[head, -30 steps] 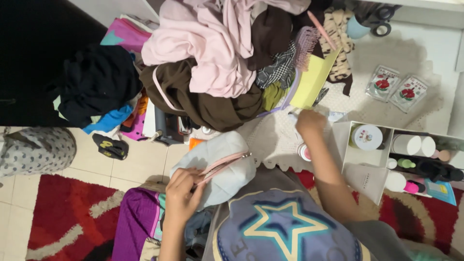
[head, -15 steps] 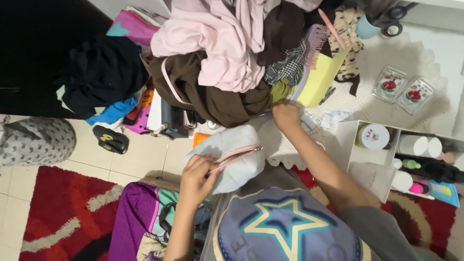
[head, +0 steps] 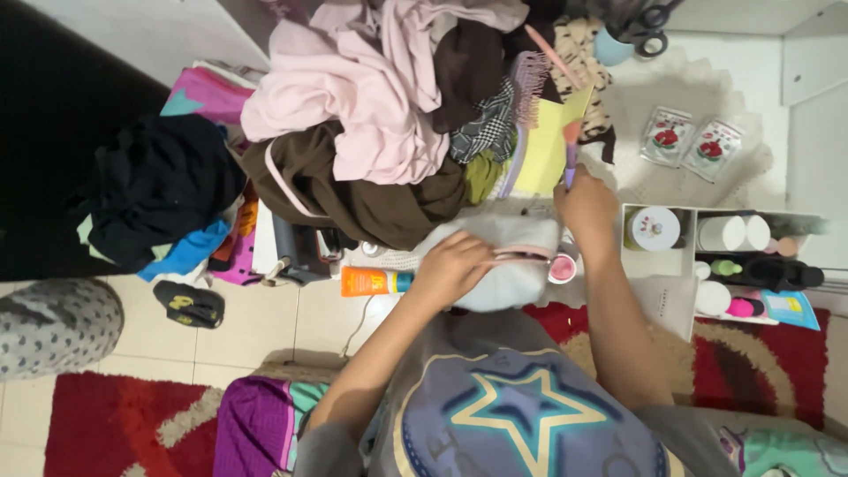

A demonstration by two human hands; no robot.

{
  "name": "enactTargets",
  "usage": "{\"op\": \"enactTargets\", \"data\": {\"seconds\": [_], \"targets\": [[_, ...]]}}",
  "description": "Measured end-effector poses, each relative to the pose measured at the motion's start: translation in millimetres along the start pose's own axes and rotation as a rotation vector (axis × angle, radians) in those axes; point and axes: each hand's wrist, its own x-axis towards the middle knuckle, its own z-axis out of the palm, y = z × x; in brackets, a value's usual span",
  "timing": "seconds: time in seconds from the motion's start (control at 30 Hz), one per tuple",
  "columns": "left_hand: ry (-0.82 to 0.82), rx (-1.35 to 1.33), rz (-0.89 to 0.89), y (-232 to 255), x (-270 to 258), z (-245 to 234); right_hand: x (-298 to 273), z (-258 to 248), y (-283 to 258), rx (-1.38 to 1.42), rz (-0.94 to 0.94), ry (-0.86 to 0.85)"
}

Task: Organizing various cosmetics, stationary, and personal belongings on a shelf and desk area.

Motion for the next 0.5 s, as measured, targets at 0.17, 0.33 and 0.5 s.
{"op": "enactTargets", "data": {"seconds": [0.17,0.33,0.5], "targets": [[-0.010,0.209,0.199,-40.2,16.3,50.0,-40.6,-59.1,-10.0,0.256,-0.120,0.204],[0.000,0.247,0.125,-41.9,17.6,50.8,-70.7,-73.6,-9.5,0.599,-0.176,0.101],[0.094,0.379,0.162,-40.0,-19.2,70.1,-79.5,-73.5,-20.8,0.732,-0.527,-0.140]]}}
